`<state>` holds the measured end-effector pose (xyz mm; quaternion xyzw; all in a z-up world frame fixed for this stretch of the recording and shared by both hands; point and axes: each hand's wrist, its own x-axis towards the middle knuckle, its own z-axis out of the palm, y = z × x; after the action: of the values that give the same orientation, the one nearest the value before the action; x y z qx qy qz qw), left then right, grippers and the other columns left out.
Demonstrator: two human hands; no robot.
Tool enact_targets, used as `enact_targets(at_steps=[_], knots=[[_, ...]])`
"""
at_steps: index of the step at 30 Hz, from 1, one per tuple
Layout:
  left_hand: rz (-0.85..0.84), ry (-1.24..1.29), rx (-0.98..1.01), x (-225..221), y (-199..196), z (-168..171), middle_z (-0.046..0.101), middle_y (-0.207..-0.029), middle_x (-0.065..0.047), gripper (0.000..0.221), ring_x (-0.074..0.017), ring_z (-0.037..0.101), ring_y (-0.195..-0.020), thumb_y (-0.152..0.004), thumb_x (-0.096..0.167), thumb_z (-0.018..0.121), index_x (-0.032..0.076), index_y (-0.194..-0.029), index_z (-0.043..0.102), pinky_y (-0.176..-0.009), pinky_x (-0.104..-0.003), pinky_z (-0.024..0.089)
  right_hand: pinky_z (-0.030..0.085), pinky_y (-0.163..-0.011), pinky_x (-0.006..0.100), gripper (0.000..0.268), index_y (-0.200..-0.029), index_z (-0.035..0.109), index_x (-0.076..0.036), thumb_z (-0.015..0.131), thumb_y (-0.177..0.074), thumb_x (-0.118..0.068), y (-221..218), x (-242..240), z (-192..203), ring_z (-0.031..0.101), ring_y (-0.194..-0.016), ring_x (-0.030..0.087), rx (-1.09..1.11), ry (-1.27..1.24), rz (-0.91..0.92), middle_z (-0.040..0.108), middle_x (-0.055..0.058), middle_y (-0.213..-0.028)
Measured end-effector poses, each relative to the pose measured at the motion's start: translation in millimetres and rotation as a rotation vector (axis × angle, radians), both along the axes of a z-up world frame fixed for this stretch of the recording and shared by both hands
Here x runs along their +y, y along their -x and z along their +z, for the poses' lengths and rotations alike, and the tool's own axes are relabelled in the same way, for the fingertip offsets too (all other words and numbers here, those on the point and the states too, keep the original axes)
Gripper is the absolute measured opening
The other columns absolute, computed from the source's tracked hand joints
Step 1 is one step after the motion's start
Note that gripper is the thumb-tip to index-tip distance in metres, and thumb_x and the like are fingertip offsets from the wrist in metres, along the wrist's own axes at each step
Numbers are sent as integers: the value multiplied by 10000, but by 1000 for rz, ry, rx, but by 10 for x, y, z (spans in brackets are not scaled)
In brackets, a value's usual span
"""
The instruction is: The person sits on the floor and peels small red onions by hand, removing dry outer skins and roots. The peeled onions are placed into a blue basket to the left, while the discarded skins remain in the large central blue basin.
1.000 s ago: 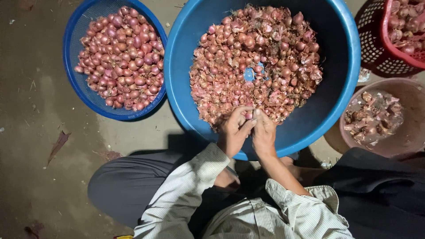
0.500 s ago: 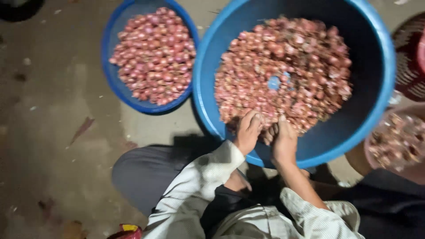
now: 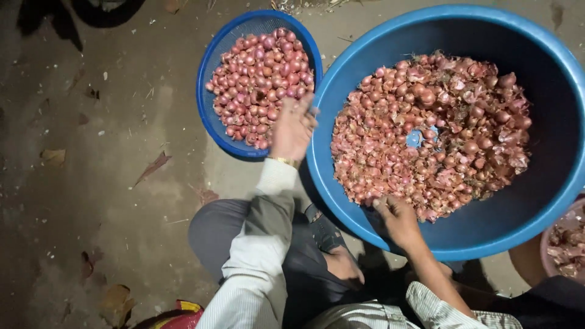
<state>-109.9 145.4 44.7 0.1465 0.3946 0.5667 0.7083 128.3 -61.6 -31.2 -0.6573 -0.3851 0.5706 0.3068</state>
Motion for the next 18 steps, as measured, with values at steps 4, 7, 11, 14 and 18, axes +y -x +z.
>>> enact_targets(at_steps=[4, 7, 11, 14, 18], knots=[[-337, 46, 334, -473, -677, -408, 637, -1327, -68, 417, -124, 699, -951, -1036, 296, 605, 165, -1418, 503, -654, -207, 606, 529, -906, 504, 197, -962, 743, -75, 695, -963, -266, 85, -79, 105, 719, -997, 409, -168, -35, 175, 765, 191, -914], [-657, -5, 530, -804, -1083, -1244, 643, -1225, -124, 428, -176, 715, -919, -1008, 221, 641, 124, -1418, 568, -634, -279, 647, 528, -936, 517, 171, -991, 737, -114, 686, -951, -272, 76, -94, 210, 717, -1041, 396, -175, -20, 241, 776, 149, -954], [-1092, -513, 1119, -874, -1579, -1399, 736, -1201, 49, 291, -164, 722, -1101, -984, 326, 663, 325, -1273, 692, -857, -289, 626, 530, -896, 556, 158, -1018, 678, -157, 630, -938, -285, 148, -183, -164, 701, -1039, 408, -241, 4, 331, 750, 162, -973], [-1140, -967, 1398, -865, -2050, -1827, 637, -1367, -9, 403, -278, 605, -1302, -931, 295, 681, 302, -1333, 649, -1069, -424, 535, 559, -802, 541, 143, -892, 736, -79, 682, -858, -206, 202, -288, -251, 715, -935, 455, -199, 45, 244, 742, 217, -858], [-1404, -1275, 1589, -837, -2397, -1683, 370, -1574, 5, 529, -353, 372, -1457, -880, 340, 779, 349, -1364, 565, -1181, -527, 399, 558, -816, 545, 207, -945, 737, -53, 681, -856, -232, 278, -204, -233, 714, -947, 459, -148, 148, 170, 741, 230, -886]])
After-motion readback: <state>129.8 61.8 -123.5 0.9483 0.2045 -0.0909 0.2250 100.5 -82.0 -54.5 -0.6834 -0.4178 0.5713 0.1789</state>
